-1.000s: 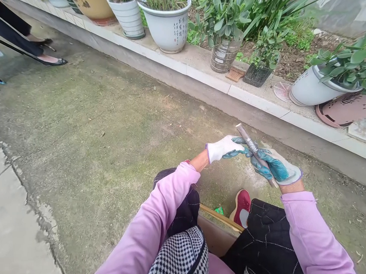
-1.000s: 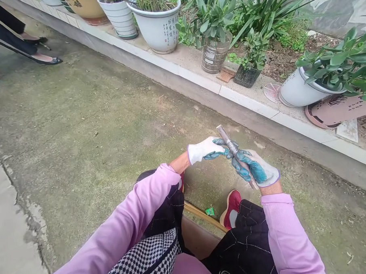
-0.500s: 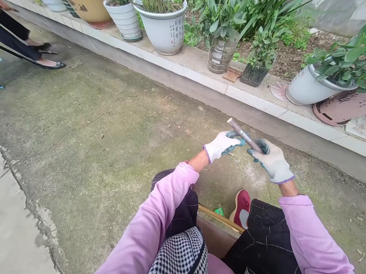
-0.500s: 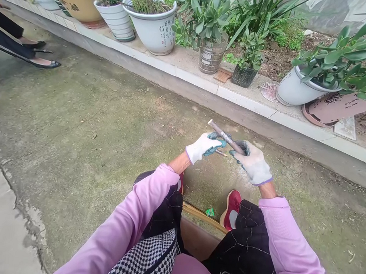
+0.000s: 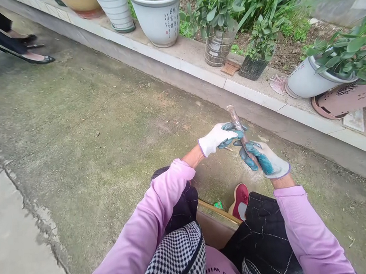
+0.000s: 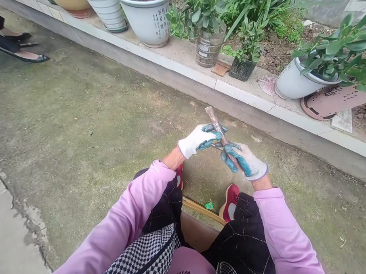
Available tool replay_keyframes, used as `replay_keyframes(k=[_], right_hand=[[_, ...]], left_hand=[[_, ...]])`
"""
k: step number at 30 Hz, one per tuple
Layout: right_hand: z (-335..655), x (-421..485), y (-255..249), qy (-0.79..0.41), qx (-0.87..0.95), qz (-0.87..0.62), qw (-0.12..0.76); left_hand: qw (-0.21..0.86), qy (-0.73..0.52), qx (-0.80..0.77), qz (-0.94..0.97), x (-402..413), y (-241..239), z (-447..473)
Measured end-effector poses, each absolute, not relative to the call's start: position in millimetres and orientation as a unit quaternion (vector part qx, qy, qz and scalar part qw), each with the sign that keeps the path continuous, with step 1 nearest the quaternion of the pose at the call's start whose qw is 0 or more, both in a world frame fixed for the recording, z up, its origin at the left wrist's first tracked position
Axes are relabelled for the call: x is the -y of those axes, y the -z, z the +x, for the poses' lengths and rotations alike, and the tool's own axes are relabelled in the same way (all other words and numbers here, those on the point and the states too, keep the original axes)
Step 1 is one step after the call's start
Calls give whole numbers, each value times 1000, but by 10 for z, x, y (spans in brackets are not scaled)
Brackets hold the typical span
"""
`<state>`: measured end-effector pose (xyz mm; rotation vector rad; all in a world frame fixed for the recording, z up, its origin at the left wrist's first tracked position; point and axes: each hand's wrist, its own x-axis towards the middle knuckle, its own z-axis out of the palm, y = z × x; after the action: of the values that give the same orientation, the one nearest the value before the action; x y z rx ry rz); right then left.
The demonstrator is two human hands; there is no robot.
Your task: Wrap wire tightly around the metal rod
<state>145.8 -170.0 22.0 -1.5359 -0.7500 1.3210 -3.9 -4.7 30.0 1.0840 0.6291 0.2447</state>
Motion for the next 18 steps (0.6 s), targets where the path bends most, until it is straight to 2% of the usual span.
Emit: replay_keyframes(k=[5,7,13,18], right_hand=[[1507,1638,-130,-290,372,-785,403],[1512,1650,-144,-301,363,-785,402],[1452,1667,-261,-440,284,-711,469],[1451,1643,-276,-438,275,-701,491]], left_hand=[[784,-115,-340,507,95,-371,-19],[790,-94,-312,520,81,-407,-44],[789,-66,-274,546,19,-439,-95],[724,-107,-330,596,76,-487,-68]])
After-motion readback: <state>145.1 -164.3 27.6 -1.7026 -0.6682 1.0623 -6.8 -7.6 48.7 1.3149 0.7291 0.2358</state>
